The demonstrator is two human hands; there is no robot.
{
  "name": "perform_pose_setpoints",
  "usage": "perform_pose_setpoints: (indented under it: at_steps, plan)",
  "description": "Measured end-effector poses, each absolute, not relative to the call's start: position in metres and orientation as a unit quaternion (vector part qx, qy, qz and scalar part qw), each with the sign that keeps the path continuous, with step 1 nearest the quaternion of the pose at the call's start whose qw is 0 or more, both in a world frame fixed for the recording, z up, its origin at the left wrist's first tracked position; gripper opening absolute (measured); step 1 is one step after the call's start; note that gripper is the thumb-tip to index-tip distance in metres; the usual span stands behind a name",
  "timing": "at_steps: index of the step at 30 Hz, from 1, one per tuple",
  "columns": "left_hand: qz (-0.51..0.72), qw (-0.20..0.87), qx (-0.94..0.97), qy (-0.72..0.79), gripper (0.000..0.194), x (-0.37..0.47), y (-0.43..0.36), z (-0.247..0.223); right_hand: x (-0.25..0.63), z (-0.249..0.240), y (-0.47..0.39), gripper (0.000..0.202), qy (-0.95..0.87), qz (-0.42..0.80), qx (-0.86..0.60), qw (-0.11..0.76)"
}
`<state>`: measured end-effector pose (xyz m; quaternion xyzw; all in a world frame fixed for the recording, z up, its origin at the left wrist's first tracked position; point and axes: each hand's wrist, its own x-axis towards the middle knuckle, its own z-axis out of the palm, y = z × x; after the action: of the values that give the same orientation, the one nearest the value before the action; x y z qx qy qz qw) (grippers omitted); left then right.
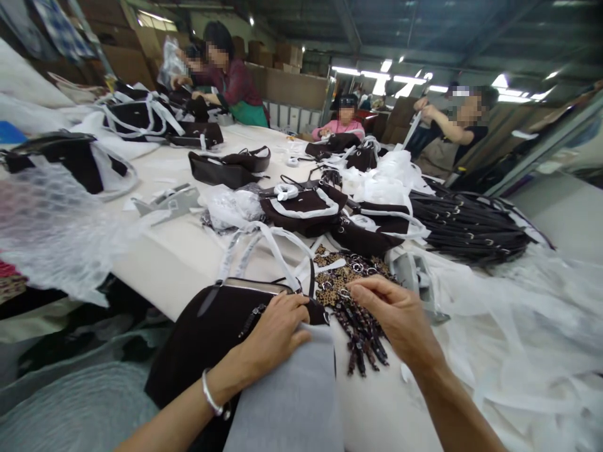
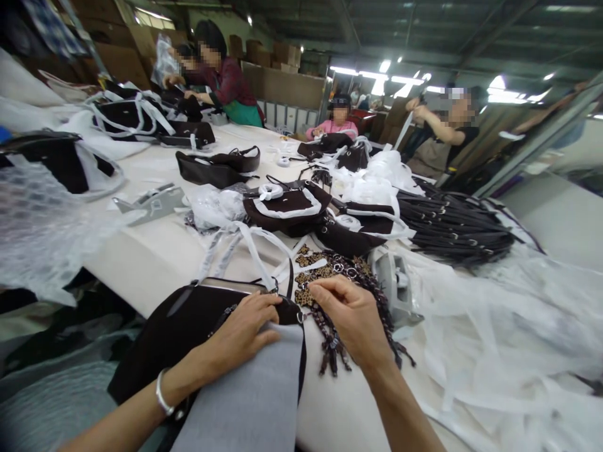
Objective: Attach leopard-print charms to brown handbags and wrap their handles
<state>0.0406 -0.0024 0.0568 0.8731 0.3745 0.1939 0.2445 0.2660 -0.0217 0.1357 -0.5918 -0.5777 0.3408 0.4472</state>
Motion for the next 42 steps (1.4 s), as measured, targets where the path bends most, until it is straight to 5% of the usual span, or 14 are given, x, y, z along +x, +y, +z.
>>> perform_pose_setpoints:
  at_steps: [4, 9, 15, 29, 42]
  plan:
    - [0.22, 0.307, 0.852, 0.362, 0.011, 0.032, -0.015, 0.064, 0.26, 0.111, -0.012, 0.017, -0.659, 0.299, -0.59, 0.357]
    - [0.242, 0.389, 0.765, 0.452, 0.051, 0.026, -0.008, 0.068, 0.26, 0.078, 0.014, 0.014, -0.668, 0.345, -0.586, 0.301]
    - [0.179, 0.269, 0.77, 0.55, 0.012, 0.039, 0.02, 0.062, 0.266, 0.059, 0.046, 0.014, -0.683, 0.359, -0.581, 0.259]
    - [0.08, 0.278, 0.739, 0.609, 0.034, 0.048, 0.028, 0.051, 0.271, 0.031, 0.075, 0.018, -0.657, 0.476, -0.547, 0.205]
    - [0.079, 0.284, 0.736, 0.609, 0.02, 0.051, 0.037, 0.055, 0.25, 0.025, 0.081, 0.018, -0.647, 0.537, -0.517, 0.161]
